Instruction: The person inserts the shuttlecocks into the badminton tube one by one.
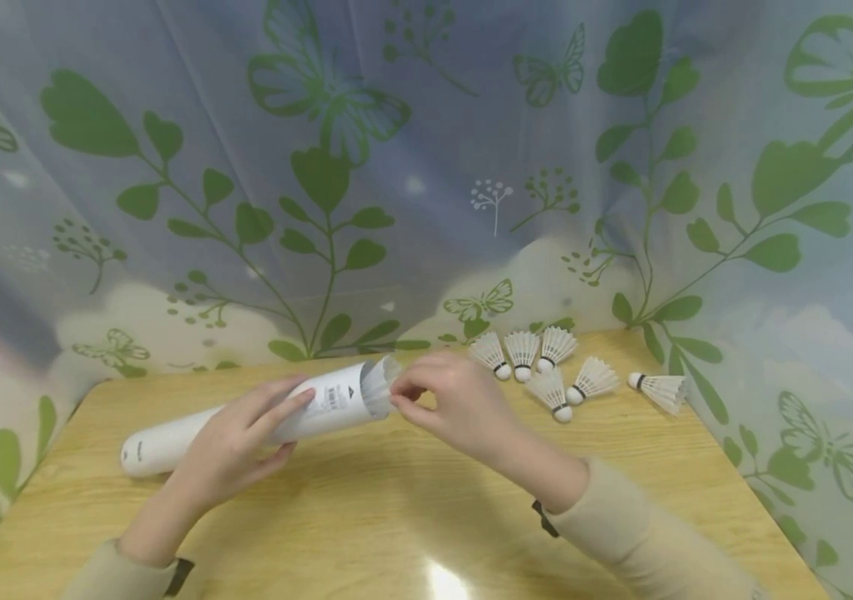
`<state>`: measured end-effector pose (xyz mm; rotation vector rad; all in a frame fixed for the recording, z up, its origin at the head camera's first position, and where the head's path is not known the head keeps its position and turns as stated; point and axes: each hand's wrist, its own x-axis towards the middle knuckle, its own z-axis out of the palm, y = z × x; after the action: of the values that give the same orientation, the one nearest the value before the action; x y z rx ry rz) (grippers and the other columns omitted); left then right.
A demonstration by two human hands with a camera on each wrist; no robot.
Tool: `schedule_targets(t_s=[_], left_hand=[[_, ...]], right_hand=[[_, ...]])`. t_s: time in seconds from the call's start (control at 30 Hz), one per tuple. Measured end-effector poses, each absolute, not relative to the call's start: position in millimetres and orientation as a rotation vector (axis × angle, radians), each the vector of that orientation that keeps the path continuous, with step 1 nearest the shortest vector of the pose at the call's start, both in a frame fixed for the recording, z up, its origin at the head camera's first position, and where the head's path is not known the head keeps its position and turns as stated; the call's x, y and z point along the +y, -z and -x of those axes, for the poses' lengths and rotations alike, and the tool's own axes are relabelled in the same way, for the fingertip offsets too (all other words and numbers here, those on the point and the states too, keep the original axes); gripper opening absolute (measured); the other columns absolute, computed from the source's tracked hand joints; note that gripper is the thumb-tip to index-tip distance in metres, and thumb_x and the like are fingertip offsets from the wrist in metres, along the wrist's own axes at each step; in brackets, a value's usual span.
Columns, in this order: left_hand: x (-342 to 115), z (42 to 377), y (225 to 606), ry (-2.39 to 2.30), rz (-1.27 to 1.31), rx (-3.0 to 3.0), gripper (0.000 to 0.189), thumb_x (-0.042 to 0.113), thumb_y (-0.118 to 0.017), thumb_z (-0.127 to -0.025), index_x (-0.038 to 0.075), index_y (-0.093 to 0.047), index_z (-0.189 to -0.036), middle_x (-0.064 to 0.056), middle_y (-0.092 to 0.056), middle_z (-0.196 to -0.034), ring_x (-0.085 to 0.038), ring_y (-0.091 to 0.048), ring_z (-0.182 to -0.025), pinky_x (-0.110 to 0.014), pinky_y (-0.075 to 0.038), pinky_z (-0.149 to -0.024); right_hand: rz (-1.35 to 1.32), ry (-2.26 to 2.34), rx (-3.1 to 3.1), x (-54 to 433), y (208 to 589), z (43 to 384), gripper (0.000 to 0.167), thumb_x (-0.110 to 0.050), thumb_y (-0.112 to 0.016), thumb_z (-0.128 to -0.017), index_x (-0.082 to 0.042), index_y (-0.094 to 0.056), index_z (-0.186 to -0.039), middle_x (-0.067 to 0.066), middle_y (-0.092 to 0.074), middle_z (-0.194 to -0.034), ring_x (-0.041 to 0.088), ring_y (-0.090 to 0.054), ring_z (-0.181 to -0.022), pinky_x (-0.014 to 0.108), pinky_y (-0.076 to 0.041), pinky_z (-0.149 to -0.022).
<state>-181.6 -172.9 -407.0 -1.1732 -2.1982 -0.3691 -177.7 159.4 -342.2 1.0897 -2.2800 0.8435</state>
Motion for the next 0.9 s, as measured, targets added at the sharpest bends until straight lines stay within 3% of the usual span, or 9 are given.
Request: schedule_targets(t_s=[0.9], left_hand=[[-173.1, 180.8, 407.8, 0.367, 1.177, -2.202, 0.089, 0.002, -0.091, -0.07, 0.01, -0.057, -0.151, -0.02, -0.06, -0.147, -0.036, -0.071, -0.116, -0.047, -0.066, -0.094]], right_hand=[[-1.089, -0.902, -2.345, 135.9, 349.9, 177.9, 0.009, -0.009, -0.085, -0.087, -0.009, -0.082, -0.096, 0.003, -0.082, -0.096, 0.013, -0.076, -0.084, 0.023, -0.066, -0.076]])
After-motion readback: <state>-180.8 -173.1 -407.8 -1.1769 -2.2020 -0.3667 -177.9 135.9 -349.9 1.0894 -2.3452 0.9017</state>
